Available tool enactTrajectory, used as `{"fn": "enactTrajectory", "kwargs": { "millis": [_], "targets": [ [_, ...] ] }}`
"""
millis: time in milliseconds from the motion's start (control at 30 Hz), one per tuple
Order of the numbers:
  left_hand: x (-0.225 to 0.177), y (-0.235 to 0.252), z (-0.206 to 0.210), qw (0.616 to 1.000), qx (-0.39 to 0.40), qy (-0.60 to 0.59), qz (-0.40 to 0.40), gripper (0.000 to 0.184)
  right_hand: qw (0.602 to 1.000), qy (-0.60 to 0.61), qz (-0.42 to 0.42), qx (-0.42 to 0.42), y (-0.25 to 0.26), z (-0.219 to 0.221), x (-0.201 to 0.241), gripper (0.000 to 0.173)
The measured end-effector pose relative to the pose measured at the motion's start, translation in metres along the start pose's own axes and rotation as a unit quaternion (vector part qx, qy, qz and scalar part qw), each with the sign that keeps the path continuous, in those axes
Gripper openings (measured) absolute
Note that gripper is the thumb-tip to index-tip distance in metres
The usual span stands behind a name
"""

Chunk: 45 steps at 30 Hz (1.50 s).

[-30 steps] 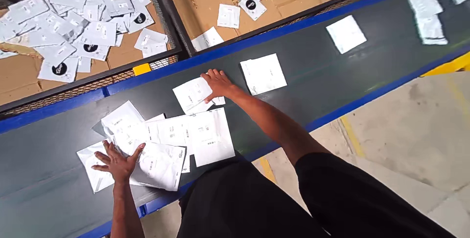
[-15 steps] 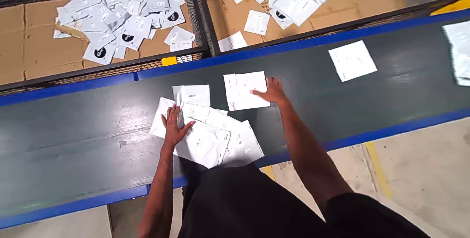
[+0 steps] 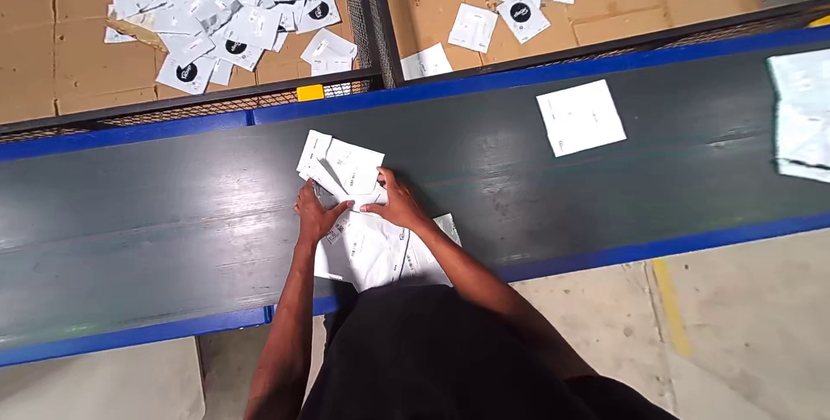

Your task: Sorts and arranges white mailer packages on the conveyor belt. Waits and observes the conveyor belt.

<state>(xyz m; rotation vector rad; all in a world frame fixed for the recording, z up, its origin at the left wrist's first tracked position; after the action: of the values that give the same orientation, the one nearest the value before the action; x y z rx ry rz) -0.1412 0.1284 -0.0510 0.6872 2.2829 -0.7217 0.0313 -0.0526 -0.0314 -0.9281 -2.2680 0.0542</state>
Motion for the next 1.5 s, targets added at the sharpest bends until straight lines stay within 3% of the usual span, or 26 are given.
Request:
{"fn": "enactTrajectory", "kwargs": {
  "millis": [67,133,233,300,333,367,400,467,533,633,700,733,833,967,1033,1100,1133,1167,1200,1267,1333,1400,1433,1500],
  "targets": [
    [0.004,0.003,0.009,0.996,0.038,-0.084,0.017,0.112,0.998,-0.069,-0.012,0.003,0.036,-0.013,0.008,0.133],
    [0.004,-0.003,0.013,0.981,0.081,-0.173,0.018,0.099,0.988,-0.14,-0.036,0.049,0.069,-0.014,0.013,0.141],
    [-0.001,-0.012,-0.003,0.956,0.008,-0.292,-0.018,0.109,0.977,-0.138,-0.12,0.111,0.068,0.003,0.027,0.104],
    [0.008,-0.022,-0.012,0.962,-0.021,-0.268,-0.04,0.131,0.971,-0.075,-0.173,0.149,0.038,0.019,0.032,0.066],
    [0.013,-0.033,-0.015,0.966,-0.005,-0.253,-0.054,0.135,0.966,-0.04,-0.189,0.17,0.02,0.025,0.031,0.056],
    [0.018,-0.043,-0.018,0.968,0.019,-0.242,-0.064,0.13,0.964,-0.02,-0.192,0.182,0.005,0.025,0.029,0.058],
    [0.024,-0.052,-0.02,0.969,0.053,-0.23,-0.067,0.117,0.967,-0.028,-0.173,0.183,-0.008,0.019,0.025,0.071],
    [0.032,-0.071,-0.017,0.979,0.141,-0.139,-0.055,0.096,0.974,-0.13,-0.109,0.148,-0.03,0.004,0.013,0.109],
    [0.026,-0.099,-0.01,0.984,0.176,0.005,-0.035,0.11,0.972,-0.193,-0.051,0.121,-0.061,-0.007,-0.008,0.132],
    [0.011,-0.12,-0.003,0.982,0.11,0.134,-0.077,0.124,0.971,-0.201,0.132,-0.017,-0.116,-0.041,-0.049,0.132],
    [0.011,-0.129,0.004,0.981,0.057,0.15,-0.106,0.129,0.95,-0.172,0.259,-0.018,-0.159,-0.041,-0.081,0.132],
    [0.012,-0.129,0.007,0.982,0.039,0.147,-0.108,0.132,0.947,-0.155,0.281,-0.002,-0.174,-0.029,-0.087,0.133],
    [0.002,-0.129,0.015,0.993,0.021,0.074,-0.094,0.14,0.957,-0.133,0.255,0.04,-0.18,0.003,-0.067,0.137],
    [-0.005,-0.121,0.022,0.991,0.04,-0.054,-0.119,0.144,0.969,0.076,0.223,0.068,-0.138,0.01,-0.036,0.113],
    [0.011,-0.113,0.009,0.981,0.044,-0.09,-0.164,0.126,0.947,0.215,0.219,0.098,-0.127,0.011,-0.031,0.099],
    [0.026,-0.107,-0.008,0.966,0.082,-0.149,-0.197,0.095,0.9,0.365,0.198,0.129,-0.121,0.011,-0.025,0.077],
    [0.03,-0.109,-0.013,0.959,0.115,-0.162,-0.202,0.081,0.904,0.361,0.186,0.136,-0.123,0.012,-0.018,0.07],
    [0.03,-0.112,-0.014,0.961,0.137,-0.139,-0.196,0.077,0.941,0.269,0.164,0.126,-0.126,0.014,-0.012,0.075],
    [0.026,-0.117,-0.013,0.97,0.142,-0.076,-0.184,0.085,0.975,0.133,0.14,0.109,-0.129,0.018,-0.008,0.093],
    [0.015,-0.13,-0.007,0.982,0.089,0.039,-0.164,0.104,0.986,-0.018,0.124,0.113,-0.132,0.023,-0.008,0.113],
    [0.01,-0.142,0.0,0.983,0.032,0.06,-0.173,0.115,0.983,0.011,0.123,0.138,-0.134,0.026,-0.008,0.114],
    [0.01,-0.148,-0.001,0.982,0.008,0.009,-0.188,0.123,0.969,0.119,0.142,0.166,-0.133,0.031,-0.005,0.119],
    [0.011,-0.148,-0.003,0.98,0.01,-0.034,-0.198,0.122,0.954,0.175,0.161,0.184,-0.131,0.033,-0.004,0.124],
    [0.017,-0.141,-0.013,0.967,0.047,-0.128,-0.217,0.115,0.925,0.253,0.187,0.213,-0.125,0.036,-0.003,0.117]
  ]
}}
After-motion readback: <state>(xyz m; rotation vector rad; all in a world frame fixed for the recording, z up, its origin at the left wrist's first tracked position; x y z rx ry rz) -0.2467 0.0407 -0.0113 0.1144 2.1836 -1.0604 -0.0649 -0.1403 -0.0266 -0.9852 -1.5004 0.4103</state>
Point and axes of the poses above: each hand's wrist, its own y-axis towards the middle knuckle, its own z-axis out of the palm, x = y × z, the point moved 3 cm from there along y, towards the middle knuckle, and after that the axes turned 8 degrees about -y, right-handed, at the moved point
